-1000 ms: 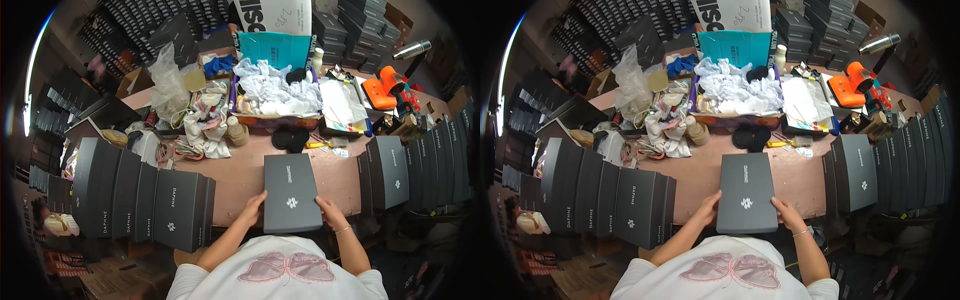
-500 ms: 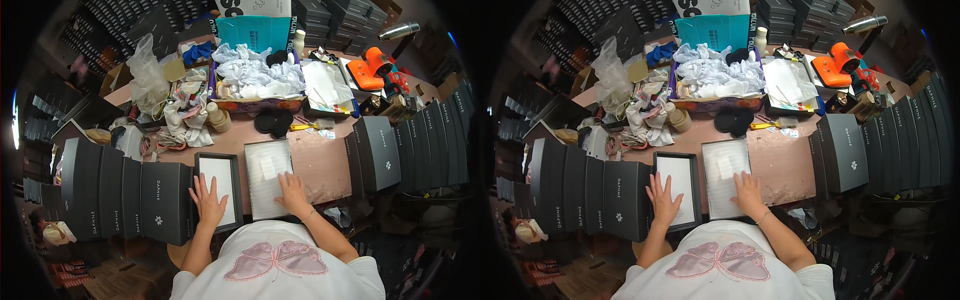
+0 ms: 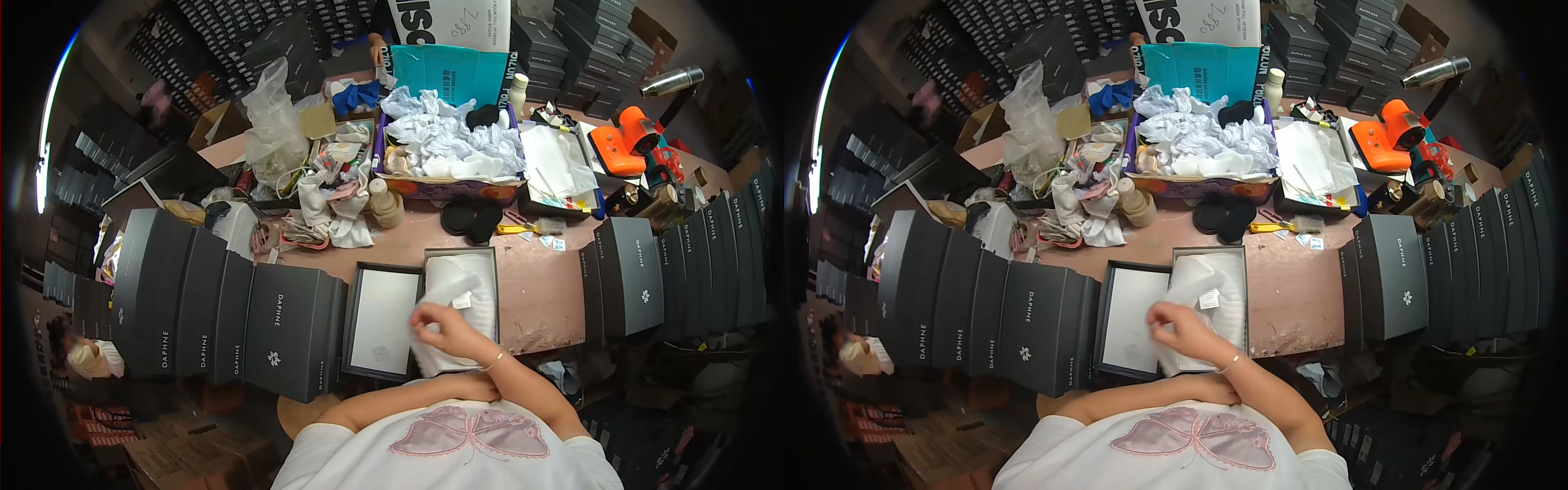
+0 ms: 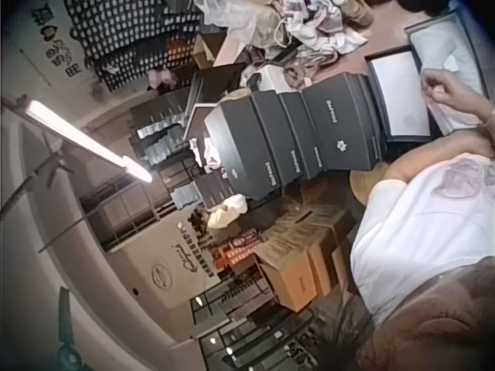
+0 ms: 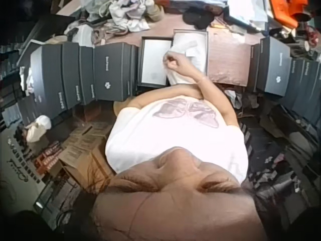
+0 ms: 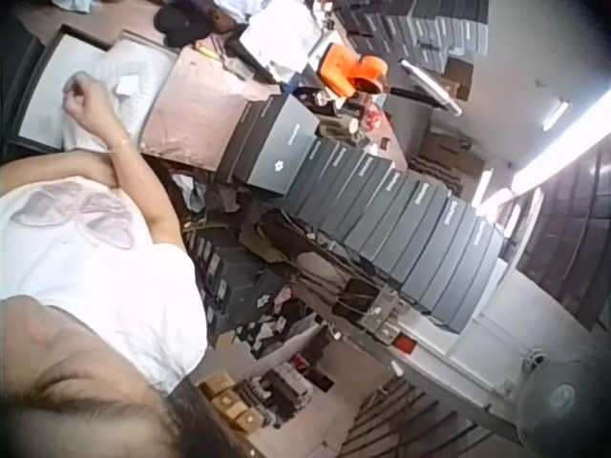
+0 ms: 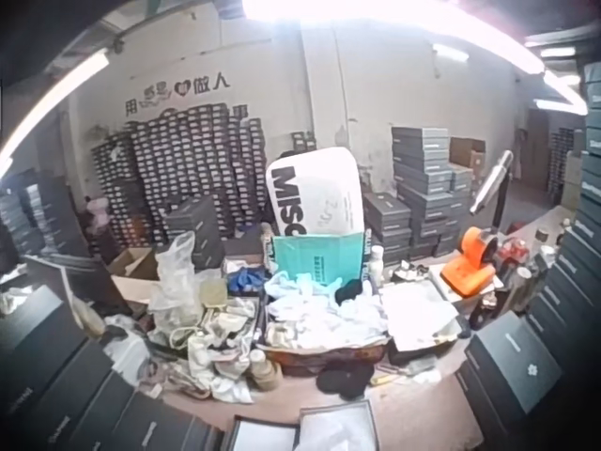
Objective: Packing pairs of high-heeled shoes into boxes with tissue paper and tags.
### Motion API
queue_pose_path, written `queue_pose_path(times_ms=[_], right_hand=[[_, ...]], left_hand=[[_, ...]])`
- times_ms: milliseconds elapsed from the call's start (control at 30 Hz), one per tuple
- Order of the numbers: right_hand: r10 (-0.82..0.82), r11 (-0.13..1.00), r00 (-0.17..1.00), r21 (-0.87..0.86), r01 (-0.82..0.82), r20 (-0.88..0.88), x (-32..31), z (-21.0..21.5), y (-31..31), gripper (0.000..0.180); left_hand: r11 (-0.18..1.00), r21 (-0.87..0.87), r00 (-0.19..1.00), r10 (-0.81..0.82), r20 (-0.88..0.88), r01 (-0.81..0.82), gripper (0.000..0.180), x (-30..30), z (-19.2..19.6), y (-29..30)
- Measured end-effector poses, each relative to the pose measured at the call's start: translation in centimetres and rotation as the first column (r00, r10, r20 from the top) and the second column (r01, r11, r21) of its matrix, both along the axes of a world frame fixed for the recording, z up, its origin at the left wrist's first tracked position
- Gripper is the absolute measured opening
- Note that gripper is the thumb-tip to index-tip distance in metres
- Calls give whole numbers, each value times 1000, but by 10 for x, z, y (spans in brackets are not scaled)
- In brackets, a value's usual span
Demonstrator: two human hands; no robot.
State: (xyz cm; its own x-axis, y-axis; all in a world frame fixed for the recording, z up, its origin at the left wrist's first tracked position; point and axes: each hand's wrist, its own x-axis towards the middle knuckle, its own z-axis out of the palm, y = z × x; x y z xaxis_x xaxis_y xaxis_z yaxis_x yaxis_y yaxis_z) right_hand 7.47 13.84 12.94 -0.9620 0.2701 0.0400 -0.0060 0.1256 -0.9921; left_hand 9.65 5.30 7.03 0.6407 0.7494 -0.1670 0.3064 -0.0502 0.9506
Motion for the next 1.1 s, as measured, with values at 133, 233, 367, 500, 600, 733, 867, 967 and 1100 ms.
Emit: queue_pose_path(times_ms=[133, 233, 367, 500, 600, 733, 867, 967, 1100], right_hand=[[80, 981, 996, -176, -83, -26, -4, 36, -14, 31], [-307, 913, 887, 371, 172, 345, 53, -40, 22, 40], [-293, 692, 811, 698, -186, 507, 79, -125, -19, 40], [-411, 655, 745, 738, -159, 525, 67, -161, -15, 36], [-110, 926, 753, 343, -160, 649, 70, -106, 12, 39], [218, 796, 809, -579, 177, 546, 91, -47, 38, 43], [135, 650, 946, -747, 141, 295, 101, -22, 23, 40], [-36, 925, 932, -341, 167, 361, 67, 9, -3, 39], [-300, 922, 945, 292, 254, 128, 40, 15, -8, 36]], left_hand=[[582, 535, 606, 780, -154, -613, 56, -32, -29, -9], [287, 416, 230, 956, -182, -863, 68, -84, -66, -48], [241, -93, 250, 963, -101, -966, 67, -96, -126, -58], [283, 108, 271, 956, -111, -953, 64, -87, -86, -38], [205, -166, 209, 978, -11, -965, 66, -99, -87, -43], [191, -293, 172, 981, 90, -937, 73, -127, -34, -62], [363, -75, 341, 916, 209, -929, 76, -105, 51, -79], [358, -68, 333, 912, 237, -931, 67, -70, 64, -76], [-26, -670, -338, 877, 341, -742, 48, -86, 47, -50]])
